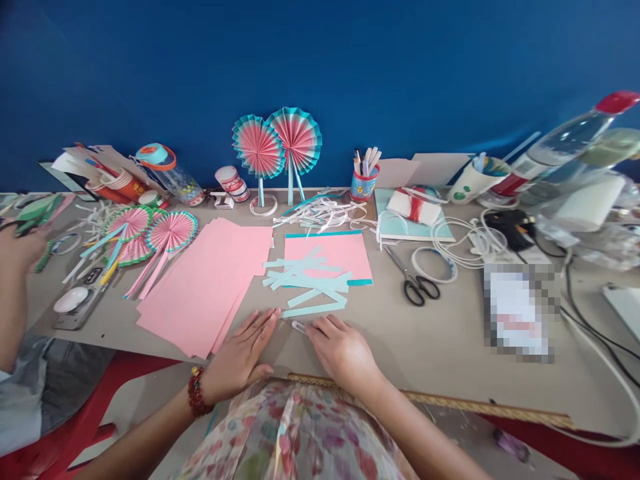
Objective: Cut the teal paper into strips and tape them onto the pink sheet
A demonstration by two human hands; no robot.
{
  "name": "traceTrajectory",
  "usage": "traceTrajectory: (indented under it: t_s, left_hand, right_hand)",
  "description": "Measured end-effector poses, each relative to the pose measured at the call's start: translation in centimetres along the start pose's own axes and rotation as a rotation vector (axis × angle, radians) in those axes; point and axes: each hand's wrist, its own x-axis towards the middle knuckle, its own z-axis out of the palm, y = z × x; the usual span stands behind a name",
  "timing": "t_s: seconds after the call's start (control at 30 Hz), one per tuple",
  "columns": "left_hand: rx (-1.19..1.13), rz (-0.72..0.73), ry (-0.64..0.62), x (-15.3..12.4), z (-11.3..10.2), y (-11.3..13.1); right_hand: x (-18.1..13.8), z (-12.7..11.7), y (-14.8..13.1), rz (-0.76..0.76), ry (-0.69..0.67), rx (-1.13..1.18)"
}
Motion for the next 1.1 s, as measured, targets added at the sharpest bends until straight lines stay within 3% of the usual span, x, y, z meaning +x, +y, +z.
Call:
traceTrajectory:
  t_s: [0.4, 0.53, 0.67, 0.77, 0.87, 1.0, 1.1]
  left_hand:
    - [-0.059, -0.023, -0.02, 0.1, -0.3, 0.3]
    - [-0.241, -0.067, 0.07, -0.3, -0.8, 0.2]
    - [-0.361, -0.157, 0.199, -0.1, -2.5, -1.6]
    - [-0.253, 0.019, 0.164, 1.7, -3.9, -4.1]
    - [-0.153, 0.154, 0.025, 4.5, -4.8, -6.6]
    - [-0.139, 0.294, -0.093, 7.3, -4.6, -8.5]
    - [-0.15, 0.33, -0.123, 8.0, -4.0, -9.0]
  right_hand:
    - [0.1, 0.2, 0.0, -0.016, -0.012, -0.021]
    - [0.0, 0.3, 0.1, -0.009, 0.015, 0.006]
    - [0.1, 0.2, 0.0, -0.003, 0.001, -0.005]
    - [0.1, 0.3, 0.0, 0.007, 0.009, -0.012]
    - [0.0, 0.3, 0.1, 0.002, 0.011, 0.006]
    - [0.0, 0.1, 0.0, 0.0, -0.01, 0.013]
    - [0.0, 0.0, 0.0, 0.01, -0.015, 0.0]
